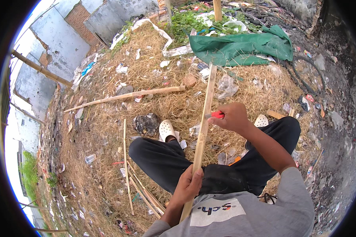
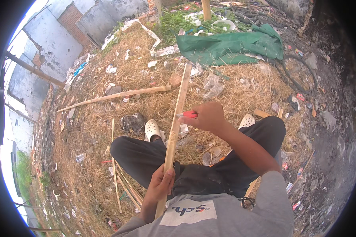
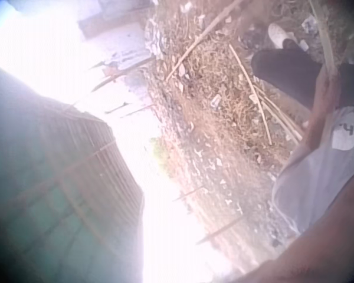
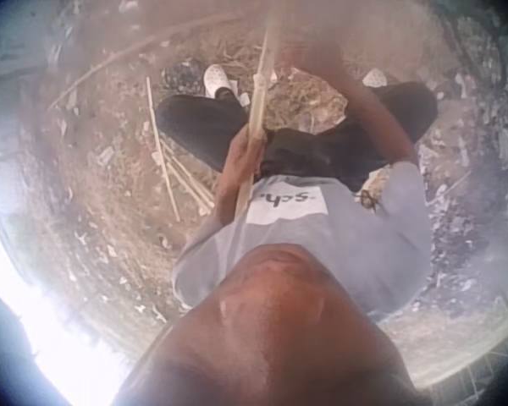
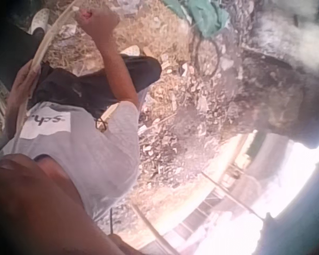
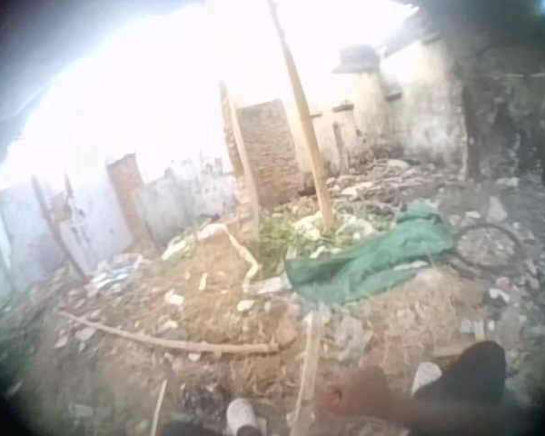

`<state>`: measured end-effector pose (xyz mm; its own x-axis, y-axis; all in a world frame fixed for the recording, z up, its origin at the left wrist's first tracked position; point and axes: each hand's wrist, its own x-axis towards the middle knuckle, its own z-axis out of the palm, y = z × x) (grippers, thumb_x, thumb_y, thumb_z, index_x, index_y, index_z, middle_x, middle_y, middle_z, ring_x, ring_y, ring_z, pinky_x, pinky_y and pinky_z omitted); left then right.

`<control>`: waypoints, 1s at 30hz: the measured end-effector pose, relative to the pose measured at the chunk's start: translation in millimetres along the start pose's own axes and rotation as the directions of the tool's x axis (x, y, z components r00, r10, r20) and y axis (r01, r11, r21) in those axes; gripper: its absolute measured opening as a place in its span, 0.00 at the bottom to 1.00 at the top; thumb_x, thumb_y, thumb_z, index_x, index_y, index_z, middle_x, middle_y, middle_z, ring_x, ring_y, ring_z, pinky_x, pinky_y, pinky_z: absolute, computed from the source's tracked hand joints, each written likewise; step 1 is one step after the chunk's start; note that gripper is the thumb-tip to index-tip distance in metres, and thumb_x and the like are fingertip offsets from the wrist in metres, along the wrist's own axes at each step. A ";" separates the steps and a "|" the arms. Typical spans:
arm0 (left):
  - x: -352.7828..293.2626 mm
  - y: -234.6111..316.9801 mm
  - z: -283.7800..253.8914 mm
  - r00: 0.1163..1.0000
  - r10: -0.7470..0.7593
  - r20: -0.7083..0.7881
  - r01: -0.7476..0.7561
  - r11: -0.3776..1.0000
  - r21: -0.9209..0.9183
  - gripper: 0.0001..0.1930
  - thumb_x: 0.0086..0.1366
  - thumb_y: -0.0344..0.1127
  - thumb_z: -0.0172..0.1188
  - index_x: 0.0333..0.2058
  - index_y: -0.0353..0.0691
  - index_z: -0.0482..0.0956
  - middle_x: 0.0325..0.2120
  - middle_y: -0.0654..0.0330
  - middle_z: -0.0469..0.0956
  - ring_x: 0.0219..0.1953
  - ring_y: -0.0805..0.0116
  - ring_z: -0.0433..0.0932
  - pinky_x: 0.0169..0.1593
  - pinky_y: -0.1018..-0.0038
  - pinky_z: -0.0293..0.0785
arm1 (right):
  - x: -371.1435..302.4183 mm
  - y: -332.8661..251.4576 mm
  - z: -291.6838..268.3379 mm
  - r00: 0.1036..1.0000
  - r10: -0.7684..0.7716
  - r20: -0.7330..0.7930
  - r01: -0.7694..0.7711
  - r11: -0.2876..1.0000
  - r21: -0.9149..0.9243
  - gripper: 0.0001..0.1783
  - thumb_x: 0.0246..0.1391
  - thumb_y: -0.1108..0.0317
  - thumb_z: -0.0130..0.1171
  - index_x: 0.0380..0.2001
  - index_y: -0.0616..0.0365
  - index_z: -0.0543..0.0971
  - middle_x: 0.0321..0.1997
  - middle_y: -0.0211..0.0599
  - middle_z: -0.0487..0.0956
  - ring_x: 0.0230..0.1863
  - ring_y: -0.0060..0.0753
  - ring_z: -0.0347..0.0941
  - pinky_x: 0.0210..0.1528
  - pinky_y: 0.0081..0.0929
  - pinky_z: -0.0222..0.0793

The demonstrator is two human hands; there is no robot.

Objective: The person sits on the ground and uses a red utility knife to shave the surface of a long bamboo pole. They hold the pole with their left hand and repeatedly scrape the knife along its length to remove the outer layer.

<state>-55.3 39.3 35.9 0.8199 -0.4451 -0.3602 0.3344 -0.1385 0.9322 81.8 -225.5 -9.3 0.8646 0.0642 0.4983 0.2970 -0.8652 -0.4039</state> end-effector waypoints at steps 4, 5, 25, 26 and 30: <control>-3.1 1.8 0.6 0.999 -0.035 0.000 0.035 0.998 0.058 0.14 0.74 0.44 0.44 0.33 0.41 0.67 0.13 0.71 0.63 0.12 0.84 0.61 0.17 0.83 0.58 | 3.6 1.2 -6.5 1.000 0.026 0.009 -0.026 0.999 -0.042 0.35 0.41 0.27 0.60 0.09 0.49 0.76 0.06 0.34 0.67 0.10 0.40 0.67 0.14 0.34 0.59; -4.4 4.9 -0.4 0.998 -0.056 -0.007 0.057 0.997 0.046 0.14 0.74 0.43 0.45 0.33 0.40 0.67 0.14 0.71 0.64 0.13 0.84 0.61 0.18 0.83 0.59 | 1.6 -4.5 -5.3 1.000 -0.018 0.020 0.018 1.000 -0.017 0.35 0.42 0.28 0.59 0.09 0.49 0.76 0.06 0.34 0.67 0.10 0.40 0.67 0.15 0.34 0.60; -2.2 2.8 4.8 1.000 0.022 0.013 -0.023 0.998 0.050 0.13 0.74 0.44 0.44 0.34 0.41 0.65 0.14 0.71 0.64 0.12 0.85 0.60 0.16 0.84 0.59 | 16.5 28.2 7.6 0.981 -0.164 -0.103 0.160 0.986 -0.046 0.40 0.42 0.24 0.56 0.06 0.51 0.66 0.06 0.35 0.61 0.09 0.41 0.62 0.14 0.37 0.56; -1.6 1.5 4.2 1.000 0.028 0.013 -0.029 0.998 0.057 0.13 0.74 0.44 0.44 0.34 0.41 0.65 0.14 0.71 0.63 0.12 0.85 0.60 0.16 0.84 0.59 | 16.9 28.7 7.2 0.982 -0.163 -0.099 0.159 0.986 -0.052 0.40 0.42 0.24 0.56 0.06 0.51 0.66 0.06 0.35 0.61 0.09 0.41 0.62 0.14 0.37 0.56; -0.6 3.2 3.1 1.000 0.019 0.013 -0.020 0.998 0.063 0.14 0.74 0.44 0.44 0.34 0.41 0.65 0.14 0.71 0.63 0.13 0.85 0.60 0.16 0.84 0.60 | 24.9 31.4 5.1 0.970 -0.204 -0.130 0.193 0.977 -0.095 0.37 0.38 0.26 0.60 0.05 0.49 0.71 0.04 0.33 0.63 0.08 0.39 0.63 0.13 0.34 0.58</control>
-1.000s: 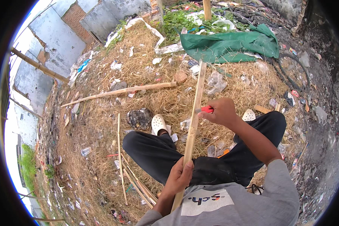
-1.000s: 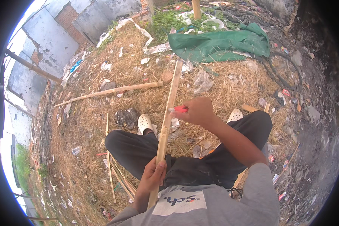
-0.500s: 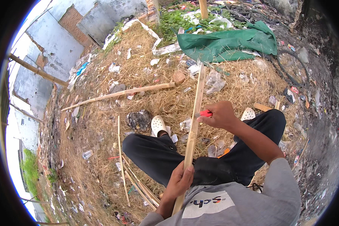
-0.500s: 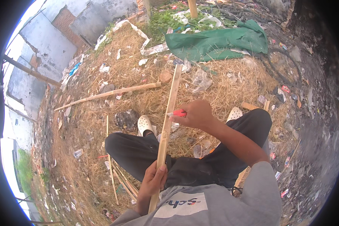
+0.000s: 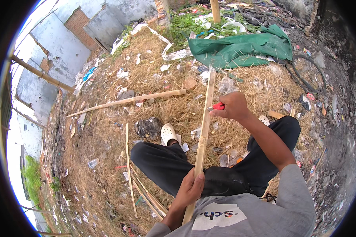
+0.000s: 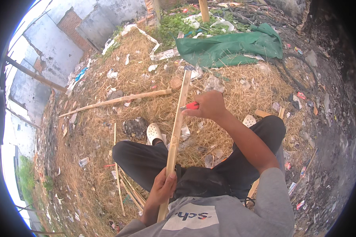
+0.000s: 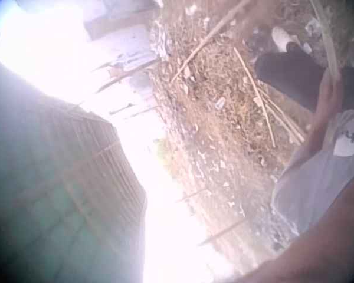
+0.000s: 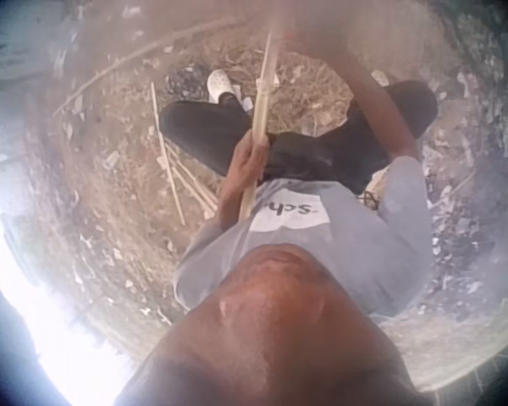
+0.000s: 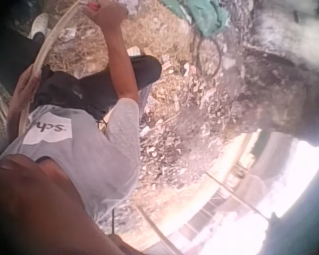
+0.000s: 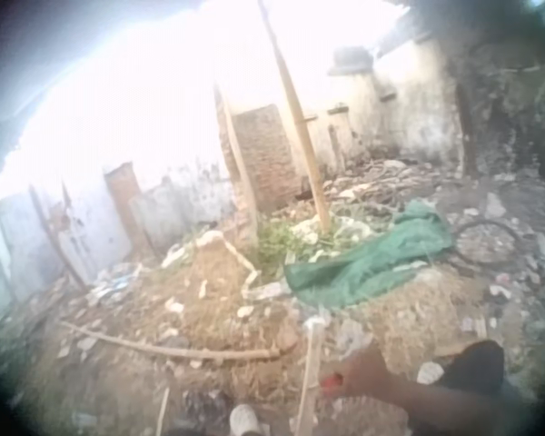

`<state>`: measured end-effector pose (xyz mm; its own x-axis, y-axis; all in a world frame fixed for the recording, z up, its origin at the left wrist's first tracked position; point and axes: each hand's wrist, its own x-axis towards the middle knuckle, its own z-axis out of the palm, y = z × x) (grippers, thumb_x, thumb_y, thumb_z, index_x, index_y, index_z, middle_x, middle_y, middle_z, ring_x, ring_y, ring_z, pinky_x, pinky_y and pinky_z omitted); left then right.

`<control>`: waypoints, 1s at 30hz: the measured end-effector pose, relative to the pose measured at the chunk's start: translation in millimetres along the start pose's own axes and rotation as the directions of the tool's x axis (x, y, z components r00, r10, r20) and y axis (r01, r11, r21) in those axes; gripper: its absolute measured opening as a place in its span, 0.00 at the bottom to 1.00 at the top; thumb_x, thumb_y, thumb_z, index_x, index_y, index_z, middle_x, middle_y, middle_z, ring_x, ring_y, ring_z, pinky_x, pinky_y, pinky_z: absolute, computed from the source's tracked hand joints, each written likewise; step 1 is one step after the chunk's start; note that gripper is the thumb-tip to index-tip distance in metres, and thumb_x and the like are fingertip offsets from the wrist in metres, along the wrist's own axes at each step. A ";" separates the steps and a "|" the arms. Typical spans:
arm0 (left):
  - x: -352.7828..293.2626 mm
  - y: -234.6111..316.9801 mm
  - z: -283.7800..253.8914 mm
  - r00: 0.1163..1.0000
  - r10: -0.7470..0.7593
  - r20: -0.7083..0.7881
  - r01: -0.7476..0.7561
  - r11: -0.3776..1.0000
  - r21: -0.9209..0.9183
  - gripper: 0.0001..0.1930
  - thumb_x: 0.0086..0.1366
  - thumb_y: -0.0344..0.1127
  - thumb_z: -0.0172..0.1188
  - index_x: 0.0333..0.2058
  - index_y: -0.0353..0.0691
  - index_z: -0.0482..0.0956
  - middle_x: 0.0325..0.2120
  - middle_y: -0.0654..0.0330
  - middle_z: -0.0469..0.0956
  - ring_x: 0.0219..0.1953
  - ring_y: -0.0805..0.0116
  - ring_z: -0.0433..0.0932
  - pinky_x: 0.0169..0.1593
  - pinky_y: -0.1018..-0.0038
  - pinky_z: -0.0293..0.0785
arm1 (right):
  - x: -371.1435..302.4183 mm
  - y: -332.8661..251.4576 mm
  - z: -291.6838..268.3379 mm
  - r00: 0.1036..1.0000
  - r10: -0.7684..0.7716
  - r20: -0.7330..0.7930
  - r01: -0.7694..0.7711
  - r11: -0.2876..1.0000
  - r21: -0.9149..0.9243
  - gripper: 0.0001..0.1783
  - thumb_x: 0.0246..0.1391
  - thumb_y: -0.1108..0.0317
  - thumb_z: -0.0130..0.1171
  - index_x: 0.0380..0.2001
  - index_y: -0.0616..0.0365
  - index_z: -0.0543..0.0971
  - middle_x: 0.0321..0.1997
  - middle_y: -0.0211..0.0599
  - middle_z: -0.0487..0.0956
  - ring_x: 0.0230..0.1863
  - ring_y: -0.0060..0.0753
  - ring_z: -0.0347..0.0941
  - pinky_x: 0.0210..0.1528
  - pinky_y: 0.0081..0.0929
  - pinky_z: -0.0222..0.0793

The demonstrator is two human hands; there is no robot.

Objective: The person sits on the ground and uses a red utility knife to shave the surface of a long bamboo pole. They hold the pole with their left hand and repeatedly scrape the knife along its length to remove the outer layer.

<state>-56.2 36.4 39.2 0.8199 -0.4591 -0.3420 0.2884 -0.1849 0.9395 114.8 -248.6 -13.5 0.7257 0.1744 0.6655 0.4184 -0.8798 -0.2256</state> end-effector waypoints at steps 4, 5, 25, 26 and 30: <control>-1.5 3.6 1.1 1.000 -0.021 0.000 0.021 0.999 0.029 0.14 0.74 0.44 0.44 0.33 0.41 0.65 0.14 0.71 0.63 0.13 0.85 0.61 0.16 0.84 0.60 | 3.5 22.4 5.7 0.998 0.065 -0.027 -0.066 0.997 -0.049 0.37 0.38 0.24 0.60 0.06 0.50 0.72 0.05 0.33 0.64 0.08 0.39 0.64 0.14 0.34 0.60; -2.5 4.5 1.8 1.000 -0.031 0.006 0.031 0.999 0.012 0.14 0.74 0.44 0.44 0.33 0.41 0.65 0.14 0.71 0.64 0.13 0.85 0.61 0.16 0.84 0.60 | 5.3 28.0 6.4 0.995 0.095 -0.039 -0.098 0.993 -0.068 0.37 0.38 0.24 0.59 0.07 0.50 0.73 0.05 0.34 0.64 0.09 0.39 0.65 0.14 0.34 0.60; 1.0 -12.7 -13.5 0.999 -0.048 0.011 0.049 0.994 -0.101 0.14 0.75 0.43 0.42 0.32 0.41 0.65 0.13 0.70 0.64 0.12 0.84 0.59 0.17 0.84 0.56 | 22.5 69.0 -9.3 0.688 0.699 0.195 -0.717 0.697 0.032 0.47 0.51 0.20 0.35 0.12 0.57 0.72 0.11 0.36 0.67 0.17 0.42 0.67 0.25 0.42 0.62; 9.5 -7.2 -13.2 0.999 -0.037 0.011 0.038 0.995 -0.092 0.14 0.75 0.43 0.42 0.32 0.41 0.65 0.12 0.70 0.64 0.12 0.84 0.59 0.17 0.84 0.56 | 21.9 52.0 -12.0 0.729 0.640 0.243 -0.677 0.725 0.122 0.45 0.52 0.22 0.39 0.11 0.57 0.71 0.11 0.33 0.65 0.16 0.37 0.64 0.23 0.39 0.60; 30.1 4.3 -13.9 0.999 0.035 0.041 -0.032 0.996 -0.078 0.15 0.75 0.45 0.43 0.32 0.40 0.65 0.12 0.70 0.64 0.11 0.84 0.59 0.17 0.84 0.57 | 9.7 -2.7 -12.2 0.815 0.412 0.407 -0.579 0.588 0.564 0.36 0.54 0.33 0.55 0.11 0.56 0.69 0.11 0.23 0.62 0.15 0.21 0.57 0.19 0.29 0.52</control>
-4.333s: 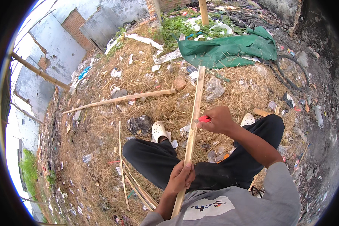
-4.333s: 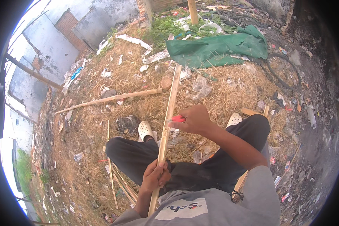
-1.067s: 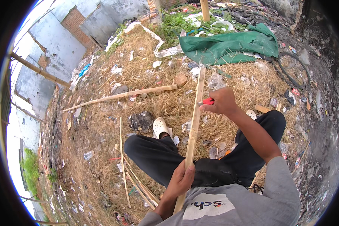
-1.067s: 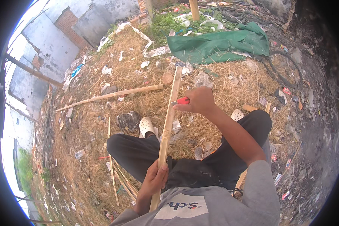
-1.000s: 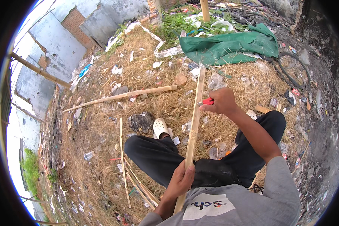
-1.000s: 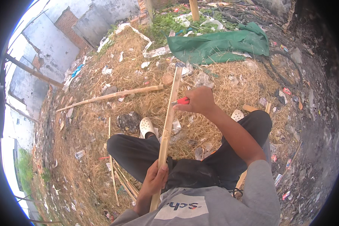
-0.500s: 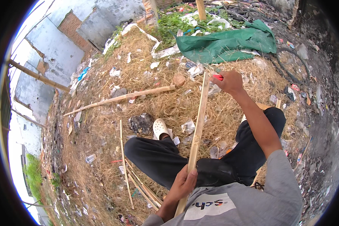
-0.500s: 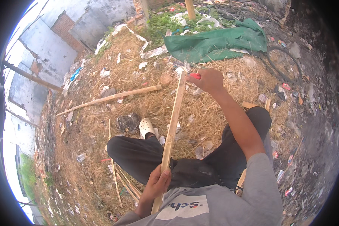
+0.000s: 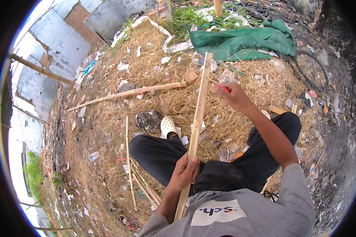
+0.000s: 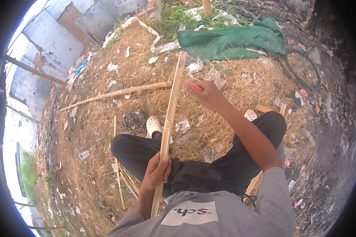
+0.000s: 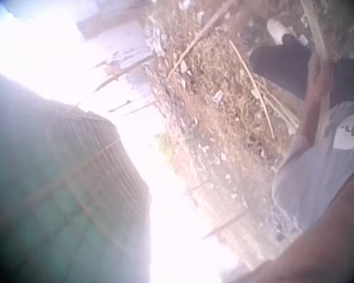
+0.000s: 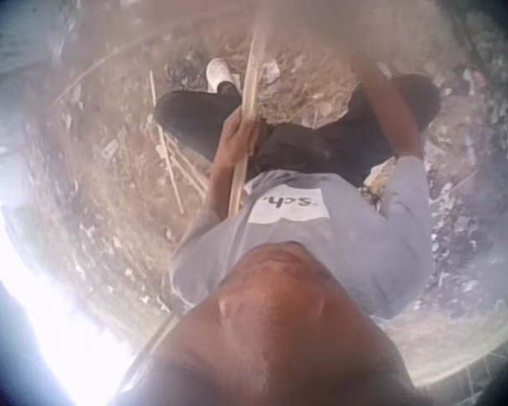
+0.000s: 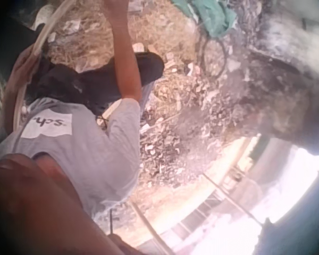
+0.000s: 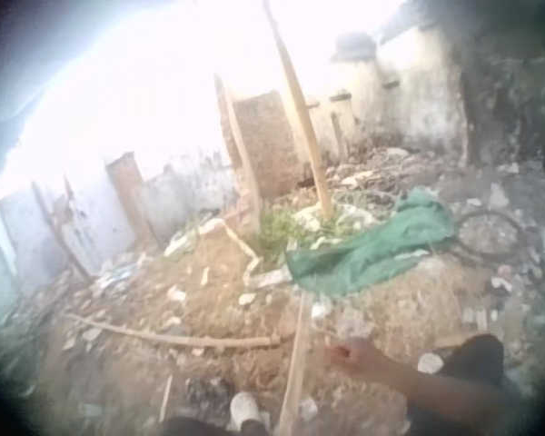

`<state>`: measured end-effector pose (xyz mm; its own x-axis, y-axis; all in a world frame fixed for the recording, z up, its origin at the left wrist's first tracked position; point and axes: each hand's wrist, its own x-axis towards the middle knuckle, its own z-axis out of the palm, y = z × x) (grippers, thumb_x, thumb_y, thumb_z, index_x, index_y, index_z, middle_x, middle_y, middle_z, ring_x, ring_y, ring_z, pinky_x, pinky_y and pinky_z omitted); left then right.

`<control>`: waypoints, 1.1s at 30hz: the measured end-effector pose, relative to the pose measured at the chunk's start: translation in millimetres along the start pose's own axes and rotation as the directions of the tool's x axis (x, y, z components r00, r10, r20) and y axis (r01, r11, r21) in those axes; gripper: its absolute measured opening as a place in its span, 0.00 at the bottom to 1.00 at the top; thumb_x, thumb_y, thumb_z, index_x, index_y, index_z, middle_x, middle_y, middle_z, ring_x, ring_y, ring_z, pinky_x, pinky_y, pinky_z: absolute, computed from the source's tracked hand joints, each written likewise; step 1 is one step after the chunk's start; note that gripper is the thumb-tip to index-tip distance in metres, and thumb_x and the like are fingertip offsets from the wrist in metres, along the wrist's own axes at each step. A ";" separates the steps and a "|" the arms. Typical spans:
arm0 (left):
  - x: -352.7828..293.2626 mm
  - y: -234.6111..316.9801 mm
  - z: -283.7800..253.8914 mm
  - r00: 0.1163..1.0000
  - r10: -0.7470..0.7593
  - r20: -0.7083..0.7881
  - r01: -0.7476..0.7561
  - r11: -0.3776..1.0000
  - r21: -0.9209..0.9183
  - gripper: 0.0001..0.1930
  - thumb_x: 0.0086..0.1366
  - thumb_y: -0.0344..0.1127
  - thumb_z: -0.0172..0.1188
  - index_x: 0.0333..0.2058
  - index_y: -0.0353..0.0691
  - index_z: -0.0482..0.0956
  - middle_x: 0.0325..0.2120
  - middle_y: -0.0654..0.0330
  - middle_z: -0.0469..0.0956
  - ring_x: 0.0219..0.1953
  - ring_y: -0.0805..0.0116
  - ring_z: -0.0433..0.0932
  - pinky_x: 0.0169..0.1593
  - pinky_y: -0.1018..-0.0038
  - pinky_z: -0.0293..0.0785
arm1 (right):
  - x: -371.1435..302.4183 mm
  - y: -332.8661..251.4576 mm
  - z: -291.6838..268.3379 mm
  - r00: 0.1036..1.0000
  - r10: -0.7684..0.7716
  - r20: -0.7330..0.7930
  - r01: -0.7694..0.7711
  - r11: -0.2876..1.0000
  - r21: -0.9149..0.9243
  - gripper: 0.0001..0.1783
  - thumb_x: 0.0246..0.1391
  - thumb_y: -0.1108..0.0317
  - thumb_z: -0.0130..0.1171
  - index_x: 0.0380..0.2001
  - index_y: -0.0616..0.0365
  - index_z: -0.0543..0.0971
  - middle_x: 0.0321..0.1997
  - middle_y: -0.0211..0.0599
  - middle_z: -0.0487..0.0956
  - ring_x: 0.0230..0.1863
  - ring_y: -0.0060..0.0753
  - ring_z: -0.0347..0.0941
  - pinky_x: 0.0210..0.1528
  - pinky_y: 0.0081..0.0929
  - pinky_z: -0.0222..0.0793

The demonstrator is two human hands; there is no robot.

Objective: The person sits on the ground and uses a red utility knife to shave the surface of a long bamboo pole. They hold the pole with their left hand and repeatedly scrape the knife along its length to remove the outer layer.

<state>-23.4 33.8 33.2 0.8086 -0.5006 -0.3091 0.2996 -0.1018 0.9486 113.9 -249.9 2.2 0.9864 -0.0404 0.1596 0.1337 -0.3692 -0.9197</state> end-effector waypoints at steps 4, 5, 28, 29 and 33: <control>19.6 -4.5 3.3 0.996 -0.001 0.090 -0.004 0.999 0.047 0.15 0.75 0.45 0.42 0.35 0.39 0.67 0.13 0.68 0.67 0.13 0.81 0.64 0.19 0.83 0.62 | -22.1 -29.3 18.3 0.971 0.199 0.132 -0.229 0.935 0.271 0.25 0.55 0.47 0.64 0.16 0.52 0.71 0.12 0.15 0.59 0.14 0.12 0.52 0.16 0.21 0.45; 26.6 -5.0 5.9 0.993 -0.022 0.116 0.017 0.999 0.051 0.16 0.75 0.46 0.42 0.37 0.39 0.68 0.15 0.67 0.69 0.15 0.80 0.67 0.21 0.82 0.64 | -23.1 -29.9 16.9 0.964 0.230 0.132 -0.264 0.880 0.394 0.24 0.56 0.49 0.63 0.17 0.52 0.71 0.12 0.15 0.58 0.13 0.12 0.52 0.16 0.21 0.45; 14.2 -64.1 -13.1 0.887 -0.021 0.462 0.215 0.903 -0.372 0.28 0.73 0.54 0.43 0.54 0.30 0.66 0.26 0.59 0.76 0.22 0.74 0.75 0.27 0.79 0.73 | 76.7 -19.8 -94.0 0.983 0.173 -0.057 -0.063 0.616 0.785 0.18 0.60 0.53 0.59 0.29 0.57 0.73 0.10 0.19 0.55 0.10 0.15 0.51 0.14 0.17 0.49; 22.5 -58.0 -7.3 0.875 0.020 0.483 0.215 0.879 -0.425 0.29 0.73 0.54 0.41 0.55 0.31 0.65 0.24 0.61 0.74 0.19 0.76 0.73 0.25 0.80 0.72 | 75.5 -15.5 -89.4 0.985 0.167 -0.046 -0.064 0.593 0.803 0.18 0.61 0.52 0.58 0.29 0.57 0.73 0.10 0.19 0.55 0.10 0.15 0.51 0.14 0.17 0.49; 47.5 -36.1 14.1 0.913 -0.028 0.408 0.284 0.761 -0.583 0.31 0.73 0.55 0.40 0.57 0.30 0.64 0.16 0.68 0.63 0.11 0.81 0.59 0.17 0.82 0.59 | 75.4 -2.2 -79.8 0.962 0.274 -0.004 -0.158 0.567 0.808 0.21 0.59 0.48 0.59 0.29 0.56 0.73 0.11 0.19 0.54 0.11 0.15 0.51 0.14 0.19 0.50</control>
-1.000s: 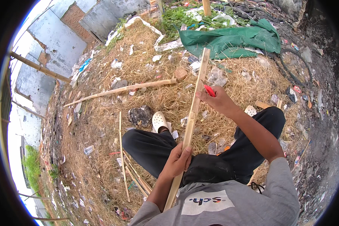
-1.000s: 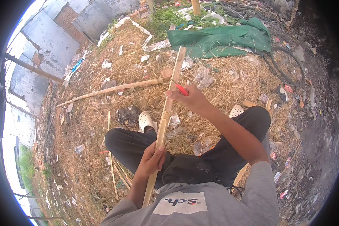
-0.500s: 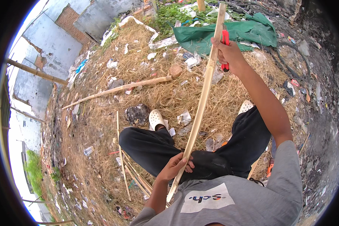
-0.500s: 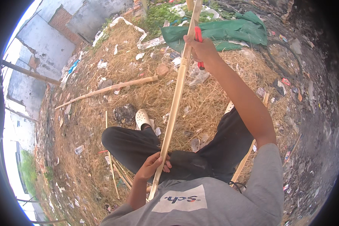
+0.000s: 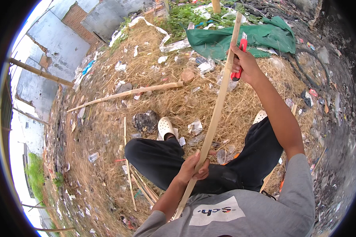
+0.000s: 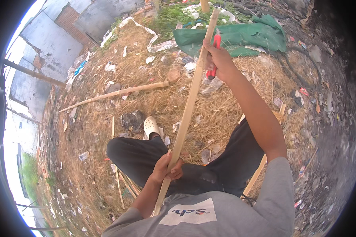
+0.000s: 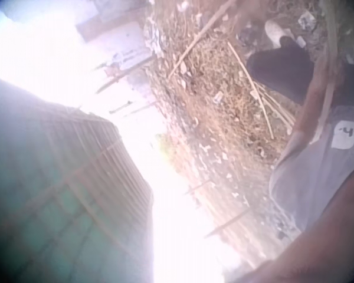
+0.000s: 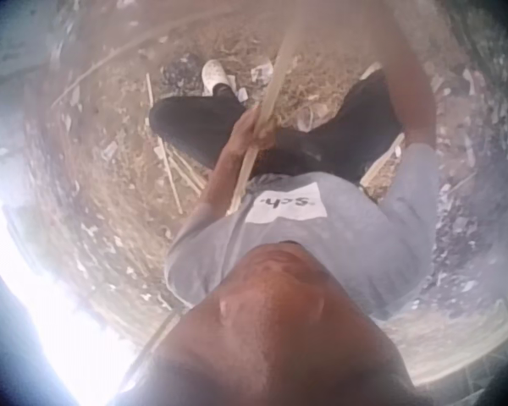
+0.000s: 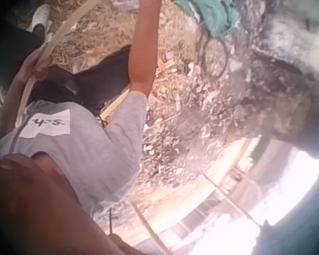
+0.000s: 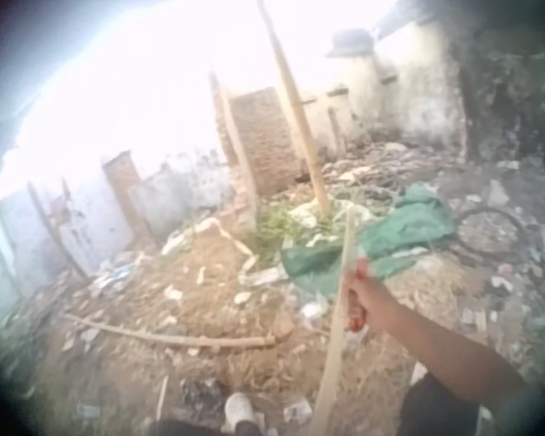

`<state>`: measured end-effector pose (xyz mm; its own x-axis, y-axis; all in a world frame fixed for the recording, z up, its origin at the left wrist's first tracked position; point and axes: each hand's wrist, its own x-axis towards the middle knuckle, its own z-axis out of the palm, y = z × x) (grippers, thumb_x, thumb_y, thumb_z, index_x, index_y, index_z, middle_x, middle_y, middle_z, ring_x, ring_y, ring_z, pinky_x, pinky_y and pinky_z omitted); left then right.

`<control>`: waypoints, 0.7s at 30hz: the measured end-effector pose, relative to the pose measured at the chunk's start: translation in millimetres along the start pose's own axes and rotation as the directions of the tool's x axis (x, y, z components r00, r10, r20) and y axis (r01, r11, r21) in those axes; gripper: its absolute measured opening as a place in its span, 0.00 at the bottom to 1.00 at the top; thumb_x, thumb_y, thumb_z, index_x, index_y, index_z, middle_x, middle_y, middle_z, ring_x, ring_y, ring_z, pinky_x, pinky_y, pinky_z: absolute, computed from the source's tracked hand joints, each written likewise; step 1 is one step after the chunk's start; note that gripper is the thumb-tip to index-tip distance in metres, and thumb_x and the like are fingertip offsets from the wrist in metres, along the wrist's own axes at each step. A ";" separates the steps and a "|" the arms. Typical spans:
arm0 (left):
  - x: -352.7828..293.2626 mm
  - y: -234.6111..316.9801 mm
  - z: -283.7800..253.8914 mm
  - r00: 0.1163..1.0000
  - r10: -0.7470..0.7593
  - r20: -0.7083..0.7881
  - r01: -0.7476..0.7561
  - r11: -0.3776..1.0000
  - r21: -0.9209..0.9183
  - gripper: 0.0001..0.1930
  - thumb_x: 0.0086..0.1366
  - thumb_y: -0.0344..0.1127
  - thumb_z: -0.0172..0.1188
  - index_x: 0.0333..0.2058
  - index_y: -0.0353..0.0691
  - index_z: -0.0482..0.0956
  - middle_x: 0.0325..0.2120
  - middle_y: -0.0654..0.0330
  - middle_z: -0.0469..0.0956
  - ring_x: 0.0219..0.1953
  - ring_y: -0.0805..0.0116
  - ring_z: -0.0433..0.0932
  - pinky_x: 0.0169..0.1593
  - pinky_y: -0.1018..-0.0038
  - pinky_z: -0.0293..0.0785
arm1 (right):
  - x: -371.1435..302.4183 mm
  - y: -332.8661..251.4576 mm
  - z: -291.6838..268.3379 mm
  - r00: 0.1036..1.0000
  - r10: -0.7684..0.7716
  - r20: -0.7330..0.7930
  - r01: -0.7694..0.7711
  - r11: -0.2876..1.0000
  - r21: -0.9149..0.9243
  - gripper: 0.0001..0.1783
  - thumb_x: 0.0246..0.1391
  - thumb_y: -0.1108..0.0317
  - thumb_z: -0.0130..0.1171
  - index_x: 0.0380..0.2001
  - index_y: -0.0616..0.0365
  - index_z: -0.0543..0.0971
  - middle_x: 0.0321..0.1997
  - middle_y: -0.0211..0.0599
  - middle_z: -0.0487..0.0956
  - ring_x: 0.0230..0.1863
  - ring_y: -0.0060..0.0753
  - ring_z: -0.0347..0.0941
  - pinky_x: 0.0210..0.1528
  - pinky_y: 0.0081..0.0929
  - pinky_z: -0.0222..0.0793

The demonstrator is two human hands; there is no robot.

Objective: The person sits on the ground and uses a red utility knife to shave the surface of a long bamboo pole. They hold the pole with their left hand and repeatedly scrape the knife along its length to remove the outer layer.

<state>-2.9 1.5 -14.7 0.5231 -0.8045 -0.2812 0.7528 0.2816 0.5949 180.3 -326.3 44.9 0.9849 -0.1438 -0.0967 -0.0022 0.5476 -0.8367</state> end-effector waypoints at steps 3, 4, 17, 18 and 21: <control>10.3 11.6 19.9 0.980 0.024 -0.197 0.001 0.992 0.126 0.30 0.73 0.55 0.39 0.56 0.29 0.65 0.13 0.71 0.57 0.09 0.83 0.53 0.14 0.82 0.54 | 4.7 10.3 -17.8 0.966 -0.232 -0.114 0.128 0.812 -0.569 0.26 0.56 0.40 0.59 0.24 0.54 0.72 0.12 0.18 0.57 0.14 0.19 0.52 0.18 0.22 0.50; 10.7 12.7 20.8 0.975 0.056 -0.215 -0.027 0.990 0.137 0.30 0.74 0.54 0.39 0.56 0.29 0.65 0.13 0.71 0.56 0.09 0.83 0.53 0.15 0.82 0.53 | 4.4 16.3 -21.1 0.937 -0.339 -0.088 0.163 0.645 -0.747 0.28 0.56 0.39 0.58 0.24 0.54 0.72 0.12 0.19 0.58 0.14 0.20 0.52 0.19 0.23 0.50; -2.2 15.7 29.4 0.891 0.268 -0.366 -0.099 0.902 0.421 0.23 0.75 0.44 0.43 0.58 0.30 0.67 0.14 0.72 0.60 0.13 0.85 0.56 0.17 0.85 0.53 | -127.0 53.0 60.9 0.799 -0.112 0.590 0.571 -0.167 -0.804 0.40 0.40 0.23 0.57 0.08 0.54 0.72 0.07 0.36 0.67 0.11 0.42 0.68 0.17 0.36 0.62; -3.4 16.6 30.4 0.883 0.291 -0.368 -0.099 0.883 0.459 0.23 0.75 0.44 0.44 0.58 0.31 0.67 0.14 0.72 0.60 0.13 0.85 0.56 0.17 0.85 0.53 | -126.7 55.5 59.9 0.784 -0.121 0.608 0.586 -0.174 -0.791 0.40 0.39 0.23 0.57 0.08 0.54 0.72 0.07 0.35 0.67 0.10 0.41 0.68 0.17 0.36 0.62; -6.1 17.0 31.5 0.865 0.342 -0.368 -0.103 0.837 0.537 0.23 0.74 0.43 0.46 0.58 0.31 0.67 0.14 0.72 0.61 0.13 0.85 0.56 0.18 0.84 0.52 | -127.6 62.7 57.6 0.747 -0.140 0.650 0.621 -0.201 -0.758 0.41 0.37 0.23 0.58 0.08 0.54 0.71 0.07 0.35 0.66 0.10 0.40 0.67 0.16 0.35 0.61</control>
<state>-5.8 -5.2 20.8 0.8570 -0.4068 -0.3165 0.3618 0.0375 0.9315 64.5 -226.1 35.9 0.8487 0.3513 0.3953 0.4809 -0.8236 -0.3006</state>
